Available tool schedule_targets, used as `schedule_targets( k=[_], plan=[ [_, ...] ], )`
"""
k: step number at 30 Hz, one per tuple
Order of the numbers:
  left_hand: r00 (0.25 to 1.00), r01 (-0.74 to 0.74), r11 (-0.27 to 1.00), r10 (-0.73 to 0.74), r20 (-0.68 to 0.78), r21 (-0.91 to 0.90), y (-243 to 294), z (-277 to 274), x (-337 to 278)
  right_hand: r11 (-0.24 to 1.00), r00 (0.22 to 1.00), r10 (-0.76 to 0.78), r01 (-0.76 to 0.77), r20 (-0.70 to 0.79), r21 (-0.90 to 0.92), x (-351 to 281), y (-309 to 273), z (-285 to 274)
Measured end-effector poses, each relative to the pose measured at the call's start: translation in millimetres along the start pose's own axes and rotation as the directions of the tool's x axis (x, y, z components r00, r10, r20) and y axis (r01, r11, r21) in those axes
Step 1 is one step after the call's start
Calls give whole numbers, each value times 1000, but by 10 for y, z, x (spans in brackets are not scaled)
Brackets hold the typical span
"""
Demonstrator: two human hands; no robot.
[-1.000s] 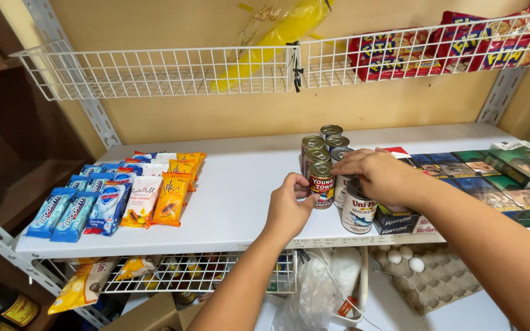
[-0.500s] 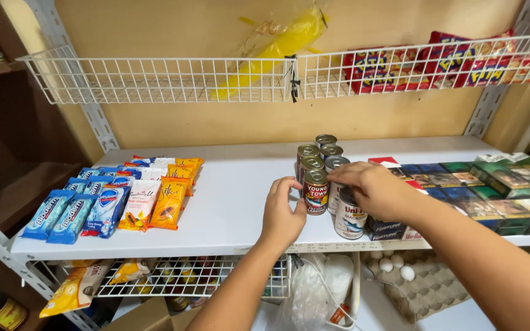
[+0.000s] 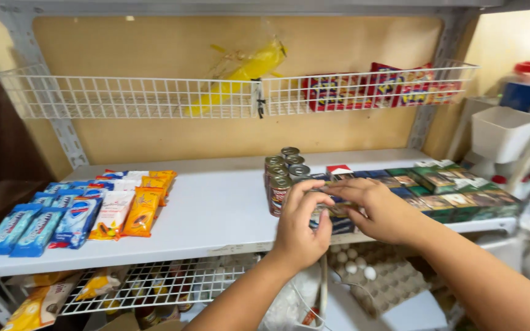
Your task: Restocking various canned goods from a cardboard box onto store shelves in an organized manner.
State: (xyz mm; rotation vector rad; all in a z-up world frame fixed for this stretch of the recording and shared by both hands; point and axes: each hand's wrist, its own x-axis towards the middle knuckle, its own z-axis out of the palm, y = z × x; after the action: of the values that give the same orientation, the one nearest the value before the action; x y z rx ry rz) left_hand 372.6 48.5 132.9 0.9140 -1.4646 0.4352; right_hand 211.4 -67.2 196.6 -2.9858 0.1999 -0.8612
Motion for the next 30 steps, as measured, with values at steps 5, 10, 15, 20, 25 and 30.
schedule_targets(
  k=[5,10,15,20,25,30],
  plan=[
    [996,-46,990,54,64,-134,373,345,10,999,999,24,-24,-23,-28,-593,-25,-298],
    [987,-81,960,115,111,-269,751,757,6,984,987,149,-154,-52,-90,-1293,-3,-595],
    [968,-109,908,190,165,-404,1195,1285,29,928,936,338,-348,-99,-129,-2022,-112,-947],
    [937,-101,826,266,226,-554,1660,1908,-96,878,883,436,-460,-175,-134,-2779,-225,-1270],
    [908,-90,765,327,264,-637,2028,2551,-277,814,826,521,-557,-214,-166,-3485,-250,-1568],
    [880,-29,733,341,331,-679,2250,3186,-460,687,703,646,-706,-298,-175,-4248,-93,-1799]
  ],
)
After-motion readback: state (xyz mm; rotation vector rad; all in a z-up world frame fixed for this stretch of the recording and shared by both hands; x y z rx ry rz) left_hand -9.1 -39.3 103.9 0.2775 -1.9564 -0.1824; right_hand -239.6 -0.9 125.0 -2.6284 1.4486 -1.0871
